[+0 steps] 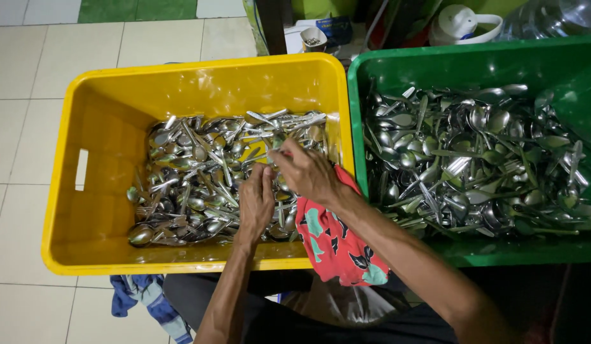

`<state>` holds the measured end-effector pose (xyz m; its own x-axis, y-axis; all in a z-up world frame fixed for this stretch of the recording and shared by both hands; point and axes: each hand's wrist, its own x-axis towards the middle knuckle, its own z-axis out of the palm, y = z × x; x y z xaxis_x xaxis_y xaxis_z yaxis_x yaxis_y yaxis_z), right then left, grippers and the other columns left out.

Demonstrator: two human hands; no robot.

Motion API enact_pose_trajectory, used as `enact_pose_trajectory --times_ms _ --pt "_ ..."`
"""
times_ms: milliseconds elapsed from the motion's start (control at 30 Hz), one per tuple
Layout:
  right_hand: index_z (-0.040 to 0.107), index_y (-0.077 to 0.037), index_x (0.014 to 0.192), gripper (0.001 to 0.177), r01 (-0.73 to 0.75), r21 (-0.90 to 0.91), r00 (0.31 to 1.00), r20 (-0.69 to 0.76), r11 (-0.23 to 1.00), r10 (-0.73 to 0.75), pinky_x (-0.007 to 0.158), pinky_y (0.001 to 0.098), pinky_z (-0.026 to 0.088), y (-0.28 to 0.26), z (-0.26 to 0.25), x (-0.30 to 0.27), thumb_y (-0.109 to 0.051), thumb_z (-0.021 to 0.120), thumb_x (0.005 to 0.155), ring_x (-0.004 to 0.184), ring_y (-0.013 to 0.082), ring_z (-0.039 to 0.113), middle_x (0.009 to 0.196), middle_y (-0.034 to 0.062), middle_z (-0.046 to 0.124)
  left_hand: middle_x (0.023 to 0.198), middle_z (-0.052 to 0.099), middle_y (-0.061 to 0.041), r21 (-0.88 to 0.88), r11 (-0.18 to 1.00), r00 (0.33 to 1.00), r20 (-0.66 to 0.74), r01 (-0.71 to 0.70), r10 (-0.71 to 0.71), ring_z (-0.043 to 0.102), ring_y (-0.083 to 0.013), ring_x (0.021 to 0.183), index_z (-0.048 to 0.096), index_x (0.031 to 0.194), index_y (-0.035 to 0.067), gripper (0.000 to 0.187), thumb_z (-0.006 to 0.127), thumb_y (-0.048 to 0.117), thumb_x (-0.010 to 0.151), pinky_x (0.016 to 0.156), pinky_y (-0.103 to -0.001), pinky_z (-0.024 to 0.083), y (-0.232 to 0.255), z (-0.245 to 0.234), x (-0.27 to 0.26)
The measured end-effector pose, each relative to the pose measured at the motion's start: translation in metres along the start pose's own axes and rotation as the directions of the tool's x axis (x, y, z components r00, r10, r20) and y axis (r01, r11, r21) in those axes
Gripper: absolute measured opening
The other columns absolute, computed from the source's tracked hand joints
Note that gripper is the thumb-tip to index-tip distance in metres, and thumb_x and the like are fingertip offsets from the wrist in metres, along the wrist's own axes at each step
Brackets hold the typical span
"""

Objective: The recorder is wiping individual metal spoons with a cloth and moving them from one bin to another.

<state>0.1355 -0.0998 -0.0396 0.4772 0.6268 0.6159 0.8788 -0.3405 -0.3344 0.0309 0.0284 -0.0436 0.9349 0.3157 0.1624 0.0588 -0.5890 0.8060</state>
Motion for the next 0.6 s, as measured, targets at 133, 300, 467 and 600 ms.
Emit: enact_pose_trajectory --times_ms 133,300,467,600 --pt "0.068 -0.007 0.111 0.017 -0.213 0.134 0.969 -0.097 0.968 0.227 0.056 0.0439 0.059 0.014 -0.002 0.005 -0.009 0.061 0.095 0.074 0.036 0.07 0.098 0.0082 0.057 0.062 0.062 -0.011 0.055 0.997 0.998 0.027 -0.051 0.05 0.051 -0.0206 0.046 0.062 0.095 0.008 0.024 0.044 0.015 0.109 0.049 -0.035 0.043 -0.007 0.0 0.001" --pt "0.069 -0.014 0.096 0.01 -0.129 -0.011 0.988 -0.092 0.992 0.128 0.055 0.0332 0.057 -0.002 -0.006 0.002 -0.015 0.06 0.097 0.063 0.0246 0.068 0.09 0.0001 0.056 0.06 0.056 -0.003 0.268 0.955 0.992 0.027 -0.126 0.123 0.045 -0.0158 0.044 0.063 0.098 0.011 0.023 0.042 0.014 0.109 0.047 -0.029 0.039 -0.028 0.0 0.002" --pt "0.069 -0.009 0.11 0.019 -0.402 0.294 0.886 -0.113 0.867 0.45 0.066 0.0458 0.052 0.024 0.001 -0.002 -0.014 0.053 0.101 0.077 0.0369 0.065 0.09 0.0108 0.055 0.068 0.066 -0.012 0.08 0.997 1.0 -0.011 0.012 -0.011 0.048 -0.0167 0.047 0.068 0.103 0.009 0.025 0.044 0.015 0.11 0.052 -0.03 0.044 0.002 -0.011 0.0" --pt "0.066 -0.008 0.117 0.022 -0.43 0.421 0.846 -0.12 0.798 0.519 0.071 0.0431 0.051 0.008 -0.017 0.004 -0.018 0.049 0.106 0.083 0.0335 0.065 0.095 0.0108 0.057 0.081 0.072 -0.02 -0.209 0.959 0.98 -0.019 0.19 -0.198 0.06 -0.0219 0.057 0.07 0.104 0.006 0.023 0.05 0.015 0.109 0.061 -0.035 0.05 0.006 -0.009 0.001"
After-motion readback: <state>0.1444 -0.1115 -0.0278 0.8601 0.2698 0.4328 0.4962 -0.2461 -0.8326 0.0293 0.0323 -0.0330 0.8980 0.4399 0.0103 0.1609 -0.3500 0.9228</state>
